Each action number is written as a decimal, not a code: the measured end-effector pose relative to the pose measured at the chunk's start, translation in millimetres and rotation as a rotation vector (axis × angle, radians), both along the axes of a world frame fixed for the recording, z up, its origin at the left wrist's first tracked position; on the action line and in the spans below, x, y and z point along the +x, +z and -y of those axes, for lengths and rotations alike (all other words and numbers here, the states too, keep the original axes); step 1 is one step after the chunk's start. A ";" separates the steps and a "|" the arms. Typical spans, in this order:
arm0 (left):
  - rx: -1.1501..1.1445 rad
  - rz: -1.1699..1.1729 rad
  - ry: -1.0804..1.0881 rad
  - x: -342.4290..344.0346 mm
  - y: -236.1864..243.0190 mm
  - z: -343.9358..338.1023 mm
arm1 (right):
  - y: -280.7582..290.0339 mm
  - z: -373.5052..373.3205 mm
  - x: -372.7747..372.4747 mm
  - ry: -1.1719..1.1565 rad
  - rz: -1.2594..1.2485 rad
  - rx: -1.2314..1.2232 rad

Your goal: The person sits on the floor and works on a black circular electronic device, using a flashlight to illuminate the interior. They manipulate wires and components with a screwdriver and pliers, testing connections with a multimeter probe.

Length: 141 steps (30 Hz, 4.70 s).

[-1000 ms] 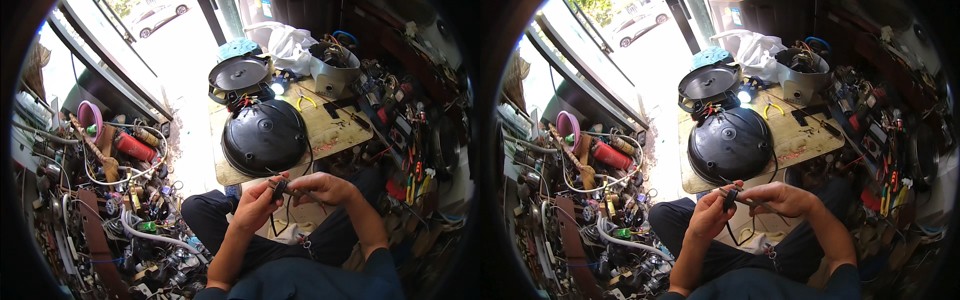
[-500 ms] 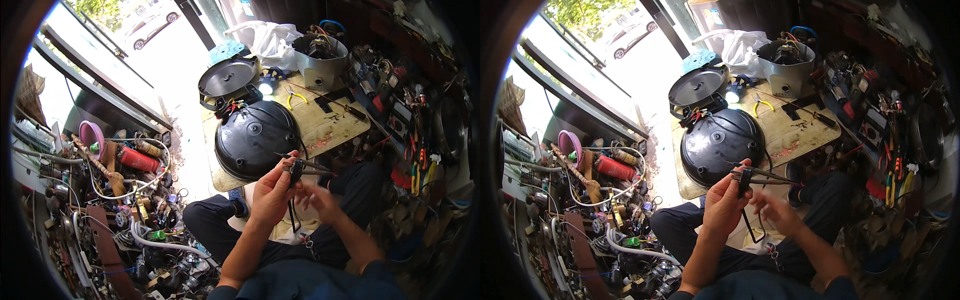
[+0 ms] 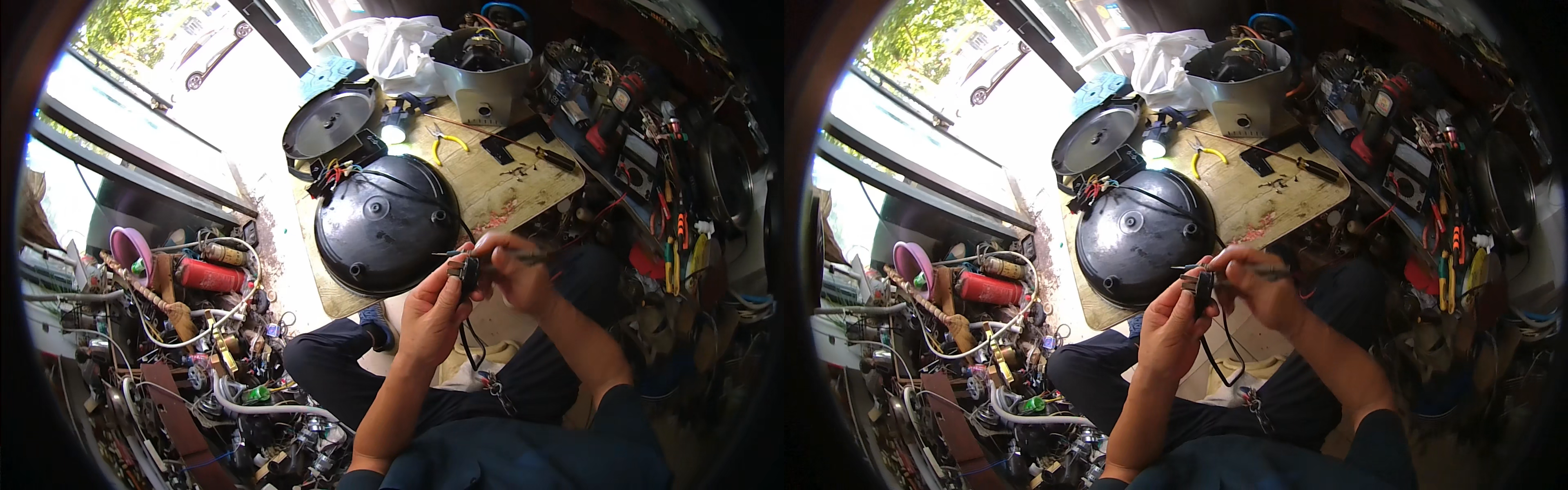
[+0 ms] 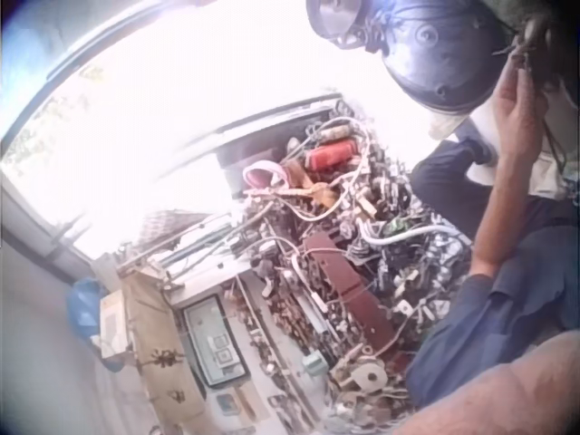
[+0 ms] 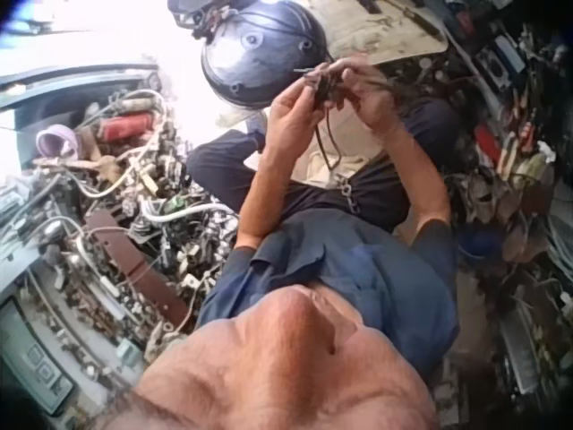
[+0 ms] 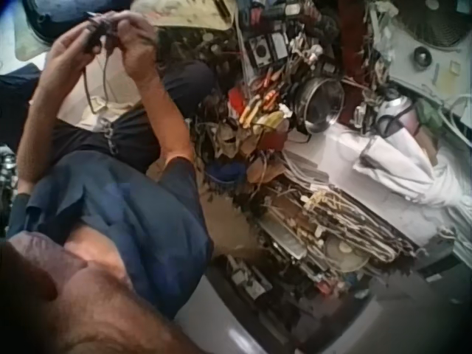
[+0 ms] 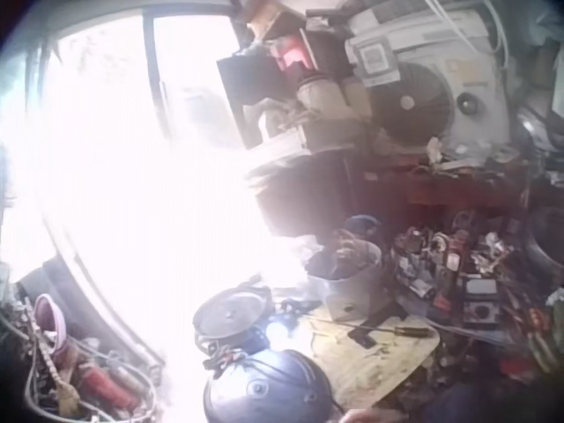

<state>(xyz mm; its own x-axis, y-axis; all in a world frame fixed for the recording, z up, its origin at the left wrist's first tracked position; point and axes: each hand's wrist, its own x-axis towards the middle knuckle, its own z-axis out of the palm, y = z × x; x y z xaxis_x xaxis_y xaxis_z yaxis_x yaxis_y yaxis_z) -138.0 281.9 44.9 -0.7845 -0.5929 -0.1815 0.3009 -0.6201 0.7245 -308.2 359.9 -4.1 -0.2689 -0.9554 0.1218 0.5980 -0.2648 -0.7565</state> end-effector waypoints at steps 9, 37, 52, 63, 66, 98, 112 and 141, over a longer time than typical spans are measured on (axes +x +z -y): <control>-0.228 0.216 -0.067 -9.4 -34.0 14.7 | -16.2 -12.0 -82.8 -0.085 0.307 0.080; -0.588 0.471 0.214 -38.5 -62.2 -8.2 | -12.8 -13.8 -51.9 -0.243 -0.002 0.229; -0.643 0.485 0.227 -43.8 -59.9 -12.9 | -21.5 -15.9 -53.2 -0.278 -0.004 0.152; -0.798 0.530 0.074 -31.2 -68.9 -3.1 | -18.7 -20.9 -73.4 -0.105 0.143 0.308; -0.777 0.512 0.053 -30.2 -72.1 -4.1 | -16.9 -17.6 -73.1 -0.075 0.131 0.347; -0.858 0.571 -0.034 7.0 -117.0 -6.8 | -19.3 -3.7 -72.7 -0.172 0.223 0.251; -1.353 0.775 -0.730 105.2 -215.9 12.5 | 19.3 49.5 -5.8 0.092 -0.271 0.234; -1.456 0.893 0.769 208.6 -50.1 145.9 | 8.2 134.5 195.5 -0.241 -1.426 -0.255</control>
